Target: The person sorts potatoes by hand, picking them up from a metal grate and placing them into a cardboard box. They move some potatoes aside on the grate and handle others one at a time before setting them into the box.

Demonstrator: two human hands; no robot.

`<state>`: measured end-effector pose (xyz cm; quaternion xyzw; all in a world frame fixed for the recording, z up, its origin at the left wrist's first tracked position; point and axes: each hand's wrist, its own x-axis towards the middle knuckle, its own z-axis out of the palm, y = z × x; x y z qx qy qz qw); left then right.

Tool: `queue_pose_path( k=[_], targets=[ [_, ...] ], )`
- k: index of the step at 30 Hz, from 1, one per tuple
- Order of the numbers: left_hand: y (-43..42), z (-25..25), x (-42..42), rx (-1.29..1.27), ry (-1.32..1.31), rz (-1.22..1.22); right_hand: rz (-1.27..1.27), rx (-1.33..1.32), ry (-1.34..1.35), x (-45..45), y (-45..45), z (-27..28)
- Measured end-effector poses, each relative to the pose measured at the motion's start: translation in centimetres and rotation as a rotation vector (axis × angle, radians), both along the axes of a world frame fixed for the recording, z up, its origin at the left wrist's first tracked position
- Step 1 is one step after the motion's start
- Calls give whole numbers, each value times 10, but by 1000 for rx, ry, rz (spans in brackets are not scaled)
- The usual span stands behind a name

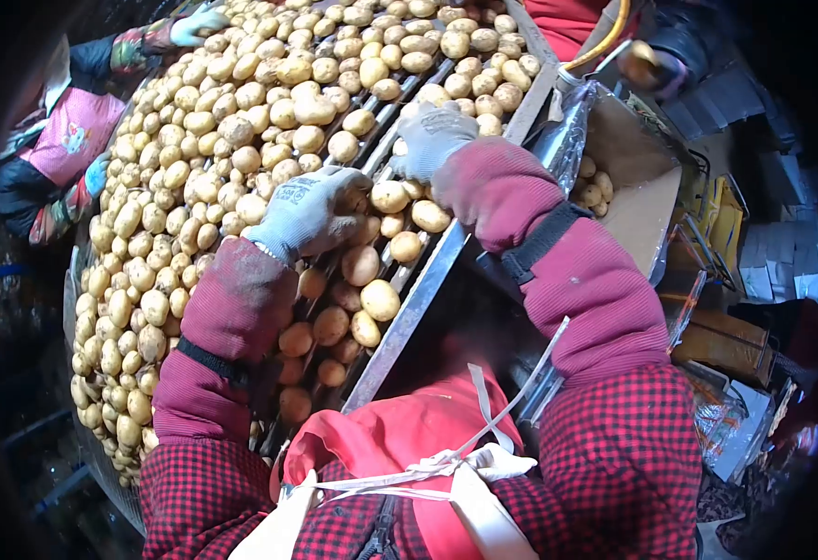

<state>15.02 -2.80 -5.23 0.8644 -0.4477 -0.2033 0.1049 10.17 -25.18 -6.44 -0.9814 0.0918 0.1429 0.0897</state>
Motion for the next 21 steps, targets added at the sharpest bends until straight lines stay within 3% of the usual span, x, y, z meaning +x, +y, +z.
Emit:
queue_pose_path(
  k=[4, 6, 8, 10, 12, 14, 18, 21],
  targets=[
    [9, 1, 3, -91, 68, 44, -19, 9, -17, -3, 0, -7],
    [17, 12, 3, -224, 855, 515, -22, 34, -58, 0, -5, -23],
    [38, -9, 9, -599, 865, 514, -105, 61, -16, 3, 0, -14],
    [52, 11, 3, -782, 993, 572, -91, 37, 32, 8, -3, -7],
    [63, 8, 0, -801, 990, 575, -112, 114, -33, 11, -10, -10],
    [66, 7, -9, -938, 1026, 686, -174, 286, -150, 10, -25, -20],
    [48, 21, -32, -968, 923, 702, -325, 1000, -584, -40, -26, -2],
    [6, 28, -55, -984, 928, 613, -377, 1605, -619, -108, -1, 28]
  ],
)
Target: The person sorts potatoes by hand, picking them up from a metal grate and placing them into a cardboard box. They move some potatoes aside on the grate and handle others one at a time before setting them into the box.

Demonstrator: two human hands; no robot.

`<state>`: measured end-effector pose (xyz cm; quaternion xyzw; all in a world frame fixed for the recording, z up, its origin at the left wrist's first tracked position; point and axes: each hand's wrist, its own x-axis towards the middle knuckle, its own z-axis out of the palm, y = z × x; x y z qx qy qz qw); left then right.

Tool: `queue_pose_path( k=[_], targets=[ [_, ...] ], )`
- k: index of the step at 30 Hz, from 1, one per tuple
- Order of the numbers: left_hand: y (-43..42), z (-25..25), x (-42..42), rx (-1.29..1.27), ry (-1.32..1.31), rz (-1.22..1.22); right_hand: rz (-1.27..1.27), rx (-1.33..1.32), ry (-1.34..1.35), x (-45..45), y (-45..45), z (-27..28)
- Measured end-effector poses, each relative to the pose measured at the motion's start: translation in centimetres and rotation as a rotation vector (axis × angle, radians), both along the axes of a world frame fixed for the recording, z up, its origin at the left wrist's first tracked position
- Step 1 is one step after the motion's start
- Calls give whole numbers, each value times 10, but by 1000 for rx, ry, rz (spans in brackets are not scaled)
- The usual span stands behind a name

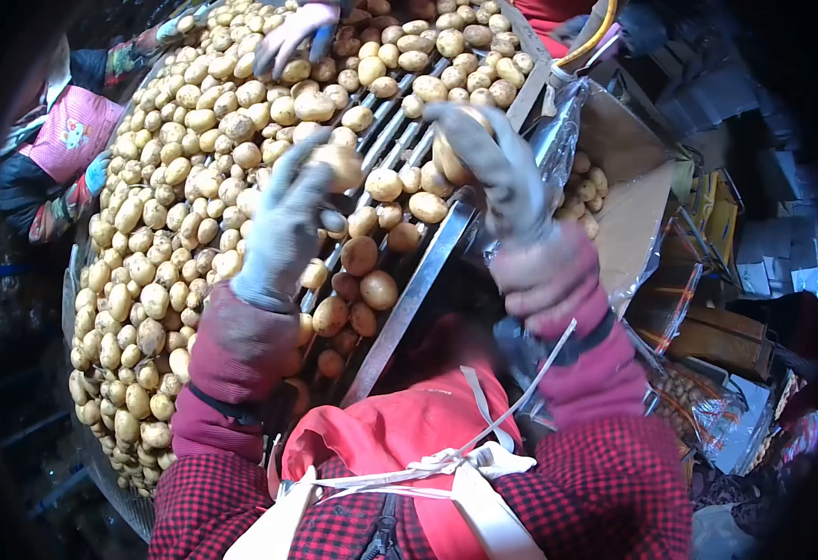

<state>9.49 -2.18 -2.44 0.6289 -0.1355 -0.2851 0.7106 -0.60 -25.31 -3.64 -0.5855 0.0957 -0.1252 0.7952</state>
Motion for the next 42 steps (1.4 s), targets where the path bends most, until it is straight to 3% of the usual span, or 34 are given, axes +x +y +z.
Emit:
queue_pose_path(
  k=[1, 3, 4, 5, 7, 8, 9, 11, 13, 14, 15, 17, 19, 21, 25, 27, 30, 32, 35, 37, 39, 40, 41, 42],
  targets=[
    [-20, 10, -16, 14, -23, -18, -149, 154, -43, -21, 19, 4],
    [-52, 14, -46, -31, 76, -151, -208, 125, -138, -54, 19, -18],
    [-71, 1, -61, -24, -16, -196, -254, 207, -172, -70, 19, -28],
    [-88, -13, -75, -16, -106, -239, -271, 103, -108, -86, 13, -25],
    [-110, -21, -93, -173, -477, -355, -432, 257, -82, -113, -7, -39],
    [-116, -25, -101, -99, -545, -431, -506, 334, -59, -126, -20, -45],
    [-115, -13, -104, -65, -369, -562, -593, 280, 18, -132, -25, -31],
    [-111, -17, -107, -51, -452, -565, -799, 22, 94, -149, -59, -55],
    [-98, -20, -100, -74, -486, -537, -849, -710, 593, -164, -106, -85],
    [-88, -22, -93, -102, -491, -512, -845, -963, 699, -169, -123, -98],
    [-78, -25, -85, -50, -675, -370, -835, -951, 682, -155, -111, -89],
    [-52, -20, -65, -6, -307, -382, -735, -522, 337, -129, -85, -69],
    [-23, -31, -43, 102, -524, -274, -598, -163, 127, -102, -64, -75],
    [8, -30, -26, 249, -780, -135, -466, -475, 92, -58, -4, -30],
    [62, -34, 21, 437, -750, 95, -7, -843, 120, 3, 46, -16],
    [86, -40, 59, 598, -875, 207, -8, -1248, -35, 31, 59, -35],
    [89, -36, 117, 928, -1084, 261, 244, -1569, 132, 52, 61, -53],
    [79, -41, 157, 1084, -1089, 260, 245, -1525, 109, 53, 64, -56],
    [51, -53, 189, 1324, -860, 192, 228, -1492, 76, 53, 64, -61],
    [43, -72, 174, 1212, -1021, 297, 234, -1458, 78, 57, 61, -60],
    [49, -76, 160, 1157, -1143, 114, 220, -1387, 73, 59, 64, -58],
    [45, -72, 146, 1101, -1212, 149, 227, -1316, 90, 59, 64, -57],
    [41, -63, 137, 997, -1045, 40, 227, -1316, 89, 58, 66, -57],
    [38, -54, 120, 1019, -1101, -11, 208, -1229, 72, 58, 65, -56]
  ],
)
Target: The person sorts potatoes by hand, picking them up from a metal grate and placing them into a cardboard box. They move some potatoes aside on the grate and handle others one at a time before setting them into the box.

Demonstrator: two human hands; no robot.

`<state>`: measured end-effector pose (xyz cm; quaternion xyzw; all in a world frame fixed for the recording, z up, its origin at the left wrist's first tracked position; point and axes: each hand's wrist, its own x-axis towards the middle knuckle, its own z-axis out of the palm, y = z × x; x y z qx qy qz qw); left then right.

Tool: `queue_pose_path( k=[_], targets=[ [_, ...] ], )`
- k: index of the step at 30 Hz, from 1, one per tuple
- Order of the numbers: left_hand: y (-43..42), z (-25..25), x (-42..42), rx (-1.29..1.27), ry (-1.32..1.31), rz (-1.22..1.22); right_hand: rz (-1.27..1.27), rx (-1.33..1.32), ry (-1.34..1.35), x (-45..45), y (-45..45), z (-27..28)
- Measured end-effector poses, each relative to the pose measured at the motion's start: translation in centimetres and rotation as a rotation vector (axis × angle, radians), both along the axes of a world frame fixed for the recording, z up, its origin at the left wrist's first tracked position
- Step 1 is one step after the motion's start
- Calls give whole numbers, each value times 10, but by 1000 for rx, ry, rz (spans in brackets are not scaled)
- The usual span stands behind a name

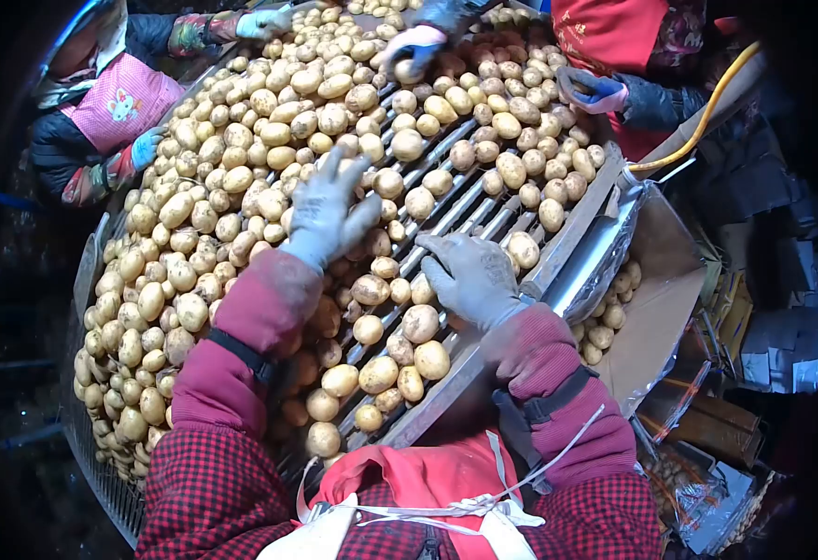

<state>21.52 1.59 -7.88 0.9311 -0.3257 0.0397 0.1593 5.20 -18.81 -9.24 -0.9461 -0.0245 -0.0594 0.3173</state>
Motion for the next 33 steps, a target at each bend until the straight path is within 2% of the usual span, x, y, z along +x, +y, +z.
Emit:
queue_pose_path(
  k=[2, 3, 4, 5, 8, 9, 10, 11, 12, 13, 15, 17, 18, 19, 20, 21, 22, 23, 24, 25, 26, 27, 29, 30, 31, 32, 33],
  targets=[
    [-4, 7, -33, 123, -139, -105, -79, 174, 12, -4, -1, 10],
    [-4, 7, -48, 204, -244, -162, -80, 169, 11, -9, -2, 13],
    [-5, 7, -58, 146, -204, -164, -178, 331, -46, -15, -5, 14],
    [-1, 7, -66, 1, 15, -233, -274, 495, -102, -21, -9, 14],
    [-2, -12, -112, 125, -120, -335, -433, 566, -307, -57, -39, 7],
    [-6, -13, -117, 96, -77, -323, -534, 583, -285, -73, -49, 16],
    [-10, -14, -120, 70, -69, -321, -578, 577, -359, -91, -75, -7],
    [-14, -15, -124, 40, -62, -315, -610, 625, -293, -104, -85, 6],
    [-19, -10, -129, -5, -73, -318, -684, 647, -267, -120, -103, -3],
    [-22, 4, -130, 12, 7, -390, -678, 641, -267, -135, -124, -14],
    [-36, 21, -148, 160, 218, -560, -785, 164, -130, -153, -153, -32],
    [-37, -4, -180, 10, -7, -539, -762, 111, -150, -146, -144, -22],
    [-33, 10, -180, 9, 54, -553, -751, 56, -170, -141, -133, -13],
    [-24, 14, -178, 14, 56, -553, -628, 102, -220, -127, -104, 1],
    [-14, 17, -171, -82, 165, -637, -509, 153, -275, -107, -67, 15],
    [-1, 22, -163, -178, 283, -718, -476, 367, -228, -93, -37, 21],
    [9, 33, -153, -186, 285, -743, -264, 169, -330, -85, -17, 28],
    [23, 45, -143, -182, 321, -712, -79, 155, -311, -72, 4, 41],
    [38, 64, -131, -54, 395, -616, 24, 172, -292, -68, 26, 38],
    [55, 62, -125, -119, 276, -524, 174, 97, -290, -64, 42, 27],
    [72, 65, -118, -40, 186, -414, 334, 76, -127, -61, 53, 30],
    [86, 64, -114, -2, 184, -323, 387, -89, -188, -64, 60, 19],
    [104, 55, -109, 10, 137, -206, 437, -95, -167, -59, 52, 17],
    [104, 53, -107, 18, 111, -179, 424, -112, -62, -53, 43, 27],
    [102, 51, -104, 23, 84, -153, 409, -132, 41, -44, 31, 36],
    [99, 44, -99, 17, 39, -169, 253, -171, -127, -38, 15, 15],
    [91, 43, -93, 8, 43, -168, 234, -243, 5, -29, -5, 28]
  ],
)
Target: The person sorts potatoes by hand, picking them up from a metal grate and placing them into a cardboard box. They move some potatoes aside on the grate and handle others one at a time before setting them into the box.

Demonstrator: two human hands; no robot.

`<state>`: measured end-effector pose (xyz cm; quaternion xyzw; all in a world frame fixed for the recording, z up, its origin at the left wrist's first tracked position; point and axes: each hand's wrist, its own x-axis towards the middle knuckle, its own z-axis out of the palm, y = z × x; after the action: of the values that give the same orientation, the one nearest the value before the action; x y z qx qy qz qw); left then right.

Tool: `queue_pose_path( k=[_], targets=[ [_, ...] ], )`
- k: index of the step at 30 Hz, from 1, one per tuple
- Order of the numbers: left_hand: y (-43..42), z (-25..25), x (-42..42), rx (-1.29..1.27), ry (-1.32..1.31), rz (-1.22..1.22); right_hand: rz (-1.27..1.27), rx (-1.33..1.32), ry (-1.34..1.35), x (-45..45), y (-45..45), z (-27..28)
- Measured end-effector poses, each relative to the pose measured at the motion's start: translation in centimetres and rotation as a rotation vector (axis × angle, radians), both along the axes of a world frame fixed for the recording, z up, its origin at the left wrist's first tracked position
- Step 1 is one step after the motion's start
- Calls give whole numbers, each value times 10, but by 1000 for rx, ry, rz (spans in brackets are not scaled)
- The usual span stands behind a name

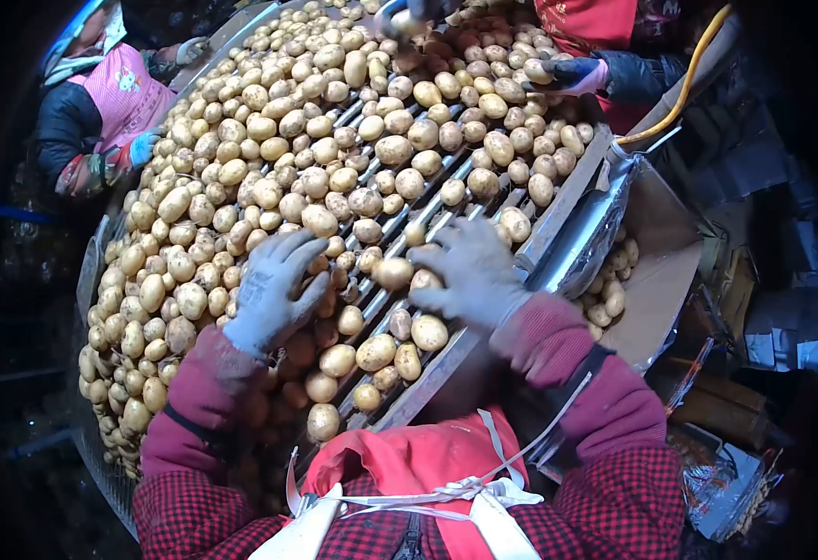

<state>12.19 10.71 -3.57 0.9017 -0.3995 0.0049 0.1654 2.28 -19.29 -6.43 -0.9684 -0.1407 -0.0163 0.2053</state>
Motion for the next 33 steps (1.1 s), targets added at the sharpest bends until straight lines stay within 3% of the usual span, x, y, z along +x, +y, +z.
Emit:
queue_pose_path(
  k=[1, 2, 4, 6, 11, 14, 16, 17, 19, 22, 26, 28, 30, 33],
  targets=[
    [-13, 1, 7, 33, -50, -70, 5, 41, 40, 8, -17, 2],
    [-26, -1, 16, 65, -100, -138, -32, -64, -197, 9, -31, -17],
    [-48, -19, 36, 71, -136, -259, -114, -35, 64, 27, -62, -14],
    [-66, -35, 57, 75, -212, -311, -314, -131, 43, 37, -91, -20],
    [-85, -41, 104, 193, -252, -165, -441, -196, -249, 62, -92, -19],
    [-81, -54, 134, 187, -320, 51, -195, 162, -363, 71, -49, -8],
    [-75, -59, 143, 161, -346, 112, -32, 115, -307, 76, -17, -7],
    [-72, -58, 141, 160, -320, 125, -39, 119, -305, 81, -6, -8],
    [-62, -45, 126, 168, -295, 139, -26, -127, -17, 96, 14, -10],
    [-46, -26, 97, -13, -242, -2, -156, -288, 183, 121, 37, 2],
    [-48, -8, 36, 115, -70, -184, -189, -384, 393, 140, 60, 10],
    [-53, -22, 19, 213, 60, -205, -204, -315, 392, 142, 53, -6],
    [-68, -38, 15, 313, 10, -157, -134, -328, 467, 131, 50, 0],
    [-86, -47, 13, 475, 42, -122, -255, -290, 360, 134, 57, -25]
  ],
)
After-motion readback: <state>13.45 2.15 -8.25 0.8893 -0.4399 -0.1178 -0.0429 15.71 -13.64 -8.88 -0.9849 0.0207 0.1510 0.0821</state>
